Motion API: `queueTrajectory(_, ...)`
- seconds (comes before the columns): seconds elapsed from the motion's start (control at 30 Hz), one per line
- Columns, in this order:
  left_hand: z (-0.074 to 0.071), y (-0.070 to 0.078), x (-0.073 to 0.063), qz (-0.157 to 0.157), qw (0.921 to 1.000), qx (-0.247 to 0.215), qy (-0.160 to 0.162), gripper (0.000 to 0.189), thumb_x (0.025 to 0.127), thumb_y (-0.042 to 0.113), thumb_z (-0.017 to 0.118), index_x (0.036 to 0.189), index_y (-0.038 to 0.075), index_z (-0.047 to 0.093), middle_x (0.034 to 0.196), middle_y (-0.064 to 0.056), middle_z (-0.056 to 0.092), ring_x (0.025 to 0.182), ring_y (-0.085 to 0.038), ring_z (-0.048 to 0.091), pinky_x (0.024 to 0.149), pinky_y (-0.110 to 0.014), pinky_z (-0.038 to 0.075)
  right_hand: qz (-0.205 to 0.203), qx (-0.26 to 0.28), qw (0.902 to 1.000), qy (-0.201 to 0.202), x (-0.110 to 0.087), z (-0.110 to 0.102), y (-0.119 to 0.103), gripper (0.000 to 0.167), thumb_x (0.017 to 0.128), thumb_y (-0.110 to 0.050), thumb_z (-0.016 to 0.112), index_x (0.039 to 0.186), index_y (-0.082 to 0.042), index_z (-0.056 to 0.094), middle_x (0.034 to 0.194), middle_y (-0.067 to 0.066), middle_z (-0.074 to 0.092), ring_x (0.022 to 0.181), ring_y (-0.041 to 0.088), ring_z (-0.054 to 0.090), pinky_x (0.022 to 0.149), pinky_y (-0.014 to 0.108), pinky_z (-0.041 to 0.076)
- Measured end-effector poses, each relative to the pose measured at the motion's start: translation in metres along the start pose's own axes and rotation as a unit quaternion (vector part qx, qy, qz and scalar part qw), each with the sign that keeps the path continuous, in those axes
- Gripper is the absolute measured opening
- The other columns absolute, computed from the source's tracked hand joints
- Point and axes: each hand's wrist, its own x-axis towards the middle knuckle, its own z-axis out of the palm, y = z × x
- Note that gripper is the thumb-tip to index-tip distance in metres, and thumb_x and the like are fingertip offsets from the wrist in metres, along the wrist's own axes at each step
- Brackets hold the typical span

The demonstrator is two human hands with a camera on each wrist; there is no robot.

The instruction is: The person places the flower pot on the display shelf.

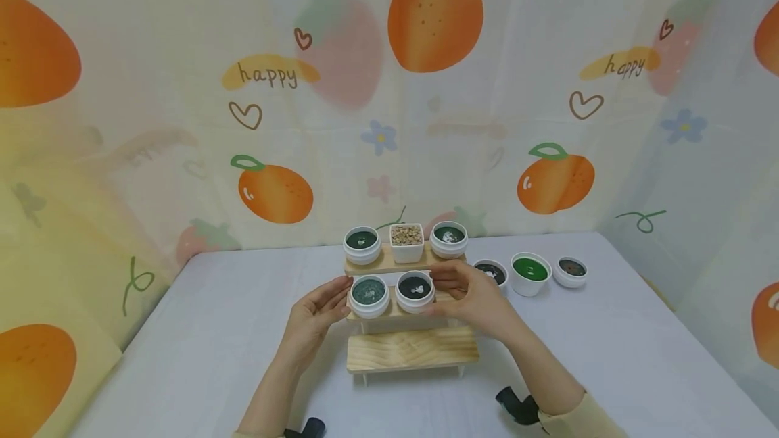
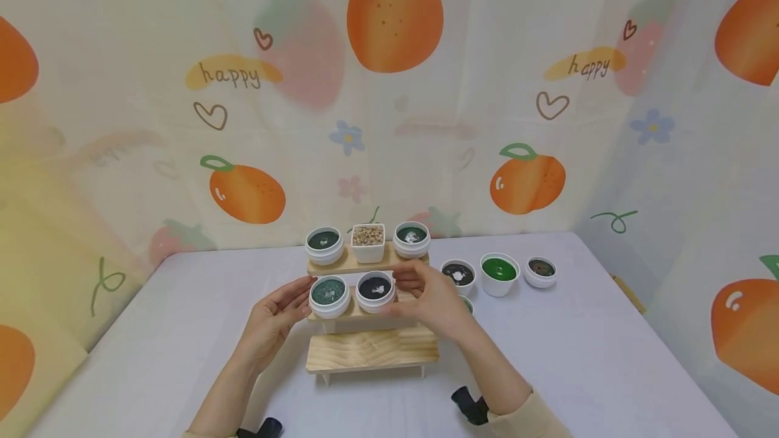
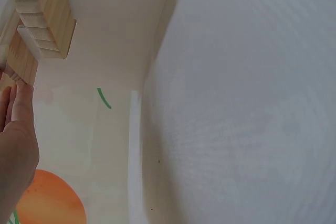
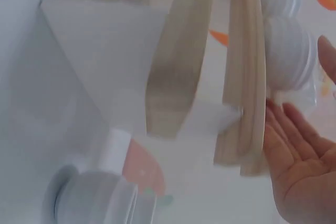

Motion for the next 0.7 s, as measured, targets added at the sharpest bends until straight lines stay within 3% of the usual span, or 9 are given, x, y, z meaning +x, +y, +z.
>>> queueTrajectory(0.2, 0.000, 0.001, 0.000, -0.002, 1.0000, 0.000, -0.001, 0.059, 0.086, -0.012, 0.061, 0.142, -0.008, 0.044, 0.149, -0.026, 0.046, 0.114, 0.000, 0.065, 0.103, -0.017, 0.053, -0.027, -0.003, 0.9986, -0.046, -0.006, -0.030, 0.004, 0.059, 0.078, -0.021, 0.084, 0.129, -0.005, 0.059, 0.130, 0.014, 0.065, 0.122, 0.031, 0.064, 0.105, 0.040, 0.056)
queueTrajectory(0.4, 0.001, 0.002, 0.000, -0.002, 1.0000, -0.001, -0.002, 0.060, 0.086, -0.012, 0.061, 0.142, -0.009, 0.043, 0.150, -0.027, 0.044, 0.114, 0.000, 0.065, 0.103, -0.017, 0.053, -0.035, 0.002, 0.9975, -0.062, -0.015, -0.062, 0.010, 0.055, 0.080, -0.017, 0.081, 0.130, -0.010, 0.058, 0.134, 0.014, 0.063, 0.126, 0.030, 0.061, 0.105, 0.025, 0.055)
queueTrajectory(0.53, 0.001, 0.002, 0.000, 0.000, 1.0000, -0.004, -0.001, 0.059, 0.085, -0.013, 0.060, 0.142, -0.009, 0.043, 0.150, -0.029, 0.043, 0.113, 0.001, 0.065, 0.102, -0.017, 0.053, -0.041, 0.013, 0.9973, -0.060, -0.018, -0.077, 0.017, 0.054, 0.082, -0.015, 0.079, 0.131, -0.008, 0.057, 0.135, 0.019, 0.061, 0.123, 0.022, 0.063, 0.100, 0.016, 0.055)
queueTrajectory(0.7, 0.000, 0.000, 0.001, -0.004, 1.0000, -0.005, 0.000, 0.060, 0.085, -0.013, 0.060, 0.142, -0.009, 0.043, 0.151, -0.028, 0.043, 0.113, 0.001, 0.065, 0.102, -0.017, 0.053, -0.030, 0.006, 0.9981, -0.054, -0.019, -0.091, 0.028, 0.052, 0.085, -0.017, 0.076, 0.132, -0.006, 0.057, 0.135, 0.021, 0.060, 0.115, 0.005, 0.065, 0.097, 0.017, 0.056)
